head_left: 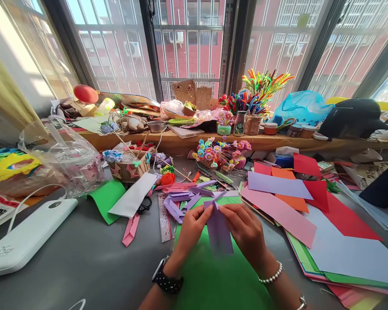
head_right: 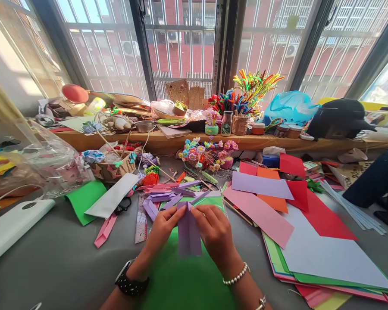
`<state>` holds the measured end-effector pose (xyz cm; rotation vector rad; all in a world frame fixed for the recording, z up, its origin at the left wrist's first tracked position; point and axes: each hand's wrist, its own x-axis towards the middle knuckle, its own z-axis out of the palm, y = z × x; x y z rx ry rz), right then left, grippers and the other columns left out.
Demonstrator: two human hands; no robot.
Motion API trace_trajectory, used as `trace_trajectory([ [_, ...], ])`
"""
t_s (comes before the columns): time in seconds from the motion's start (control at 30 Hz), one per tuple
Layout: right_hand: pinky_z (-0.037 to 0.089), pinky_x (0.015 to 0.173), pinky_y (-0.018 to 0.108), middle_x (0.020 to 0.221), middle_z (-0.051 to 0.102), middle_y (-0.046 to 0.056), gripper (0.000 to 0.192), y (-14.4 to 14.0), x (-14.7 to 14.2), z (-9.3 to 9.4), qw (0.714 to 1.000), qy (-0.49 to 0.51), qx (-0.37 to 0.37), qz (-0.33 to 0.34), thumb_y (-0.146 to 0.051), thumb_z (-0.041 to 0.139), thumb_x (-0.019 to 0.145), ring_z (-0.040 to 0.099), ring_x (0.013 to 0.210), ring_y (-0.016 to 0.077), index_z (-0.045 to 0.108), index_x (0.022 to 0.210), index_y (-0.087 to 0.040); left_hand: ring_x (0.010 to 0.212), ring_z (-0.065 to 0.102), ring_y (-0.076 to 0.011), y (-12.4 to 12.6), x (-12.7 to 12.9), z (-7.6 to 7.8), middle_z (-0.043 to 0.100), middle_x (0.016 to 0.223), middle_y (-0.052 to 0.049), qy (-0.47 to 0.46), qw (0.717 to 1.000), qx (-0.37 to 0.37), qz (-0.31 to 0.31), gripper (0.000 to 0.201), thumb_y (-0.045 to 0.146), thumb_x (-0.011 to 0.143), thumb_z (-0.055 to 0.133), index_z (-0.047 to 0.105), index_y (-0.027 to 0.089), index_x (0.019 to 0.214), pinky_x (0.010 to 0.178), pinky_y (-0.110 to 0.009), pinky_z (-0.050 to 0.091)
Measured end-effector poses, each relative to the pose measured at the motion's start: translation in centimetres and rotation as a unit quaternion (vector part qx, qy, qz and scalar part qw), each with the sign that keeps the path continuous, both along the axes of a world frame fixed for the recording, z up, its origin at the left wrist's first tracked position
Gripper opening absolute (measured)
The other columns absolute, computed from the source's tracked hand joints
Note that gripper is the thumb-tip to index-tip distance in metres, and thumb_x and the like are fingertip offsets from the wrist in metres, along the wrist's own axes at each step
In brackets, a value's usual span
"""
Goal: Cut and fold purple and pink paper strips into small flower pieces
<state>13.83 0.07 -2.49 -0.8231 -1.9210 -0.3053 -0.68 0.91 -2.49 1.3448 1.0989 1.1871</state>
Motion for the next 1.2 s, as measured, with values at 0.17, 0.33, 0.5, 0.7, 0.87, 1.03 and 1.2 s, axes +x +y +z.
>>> trace_trajectory([
  [0.17, 0.049, 0.066, 0.032, 0.083, 0.065, 0.008, 0.025, -0.1, 0.2, -0.2, 0.998, -0.055, 0.021, -0.021, -0.007, 0.051, 0.079, 0.058, 0.076, 0.0189, 0.060, 0.100, -0.018, 0.052, 0.027, -0.0091, 0.0, -0.1, 0.0, 0.030, 0.054, 0.004, 0.000, 1.000, 0.001, 0.003, 0.033, 0.044, 0.071, 0.053, 0.045, 0.016, 0.054, 0.046, -0.022, 0.022],
  [0.33, 0.049, 0.067, 0.032, 0.083, 0.065, 0.007, 0.026, -0.2, 0.2, -0.2, 0.996, -0.077, 0.035, -0.037, -0.009, 0.049, 0.080, 0.058, 0.076, 0.0179, 0.059, 0.102, -0.019, 0.050, 0.027, -0.0086, -0.1, -0.1, 0.0, 0.029, 0.052, 0.005, 0.012, 1.000, -0.001, 0.024, 0.034, 0.045, 0.070, 0.054, 0.045, 0.016, 0.054, 0.045, -0.022, 0.023],
  [0.5, 0.048, 0.065, 0.032, 0.082, 0.065, 0.007, 0.024, -0.3, 0.1, 0.1, 0.994, -0.084, 0.053, -0.045, -0.008, 0.050, 0.080, 0.056, 0.074, 0.0182, 0.060, 0.099, -0.018, 0.050, 0.026, -0.0082, -0.2, -0.2, 0.0, 0.028, 0.052, 0.005, 0.016, 0.999, -0.003, 0.029, 0.035, 0.044, 0.070, 0.054, 0.044, 0.016, 0.051, 0.045, -0.022, 0.021],
  [0.7, 0.048, 0.066, 0.033, 0.083, 0.065, 0.009, 0.022, -0.3, 0.1, 0.2, 0.992, -0.101, 0.060, -0.042, -0.006, 0.050, 0.079, 0.056, 0.075, 0.0191, 0.062, 0.097, -0.014, 0.054, 0.035, -0.0096, -0.2, -0.2, 0.0, 0.040, 0.055, 0.003, -0.007, 1.000, -0.018, 0.010, 0.031, 0.043, 0.069, 0.055, 0.056, 0.013, 0.061, 0.049, -0.022, 0.027],
  [0.87, 0.048, 0.066, 0.033, 0.084, 0.065, 0.008, 0.024, -0.3, 0.0, 0.0, 0.995, -0.082, 0.037, -0.033, -0.008, 0.048, 0.081, 0.057, 0.075, 0.0185, 0.062, 0.097, -0.018, 0.055, 0.036, -0.0099, -0.1, -0.2, -0.1, 0.041, 0.055, 0.003, 0.001, 1.000, -0.005, 0.015, 0.030, 0.043, 0.069, 0.056, 0.054, 0.014, 0.061, 0.048, -0.021, 0.028],
  [1.03, 0.048, 0.066, 0.033, 0.079, 0.064, 0.006, 0.012, 0.3, 0.1, 0.4, 0.989, 0.085, -0.119, 0.013, -0.022, 0.054, 0.079, 0.057, 0.076, 0.0186, 0.065, 0.086, -0.020, 0.050, 0.028, -0.0076, -0.1, -0.3, 0.2, 0.032, 0.051, 0.005, 0.029, 0.999, 0.001, 0.023, 0.034, 0.043, 0.069, 0.056, 0.048, 0.014, 0.053, 0.044, -0.020, 0.020],
  [1.2, 0.049, 0.058, 0.027, 0.073, 0.064, 0.004, 0.021, 0.8, 0.6, 0.9, 0.888, 0.223, -0.393, 0.087, -0.035, 0.055, 0.077, 0.059, 0.069, 0.0171, 0.066, 0.072, -0.018, 0.049, 0.028, -0.0078, -0.1, -0.3, 0.5, 0.034, 0.049, 0.004, 0.076, 0.996, 0.008, -0.045, 0.034, 0.044, 0.068, 0.055, 0.055, 0.013, 0.055, 0.044, -0.021, 0.019],
])
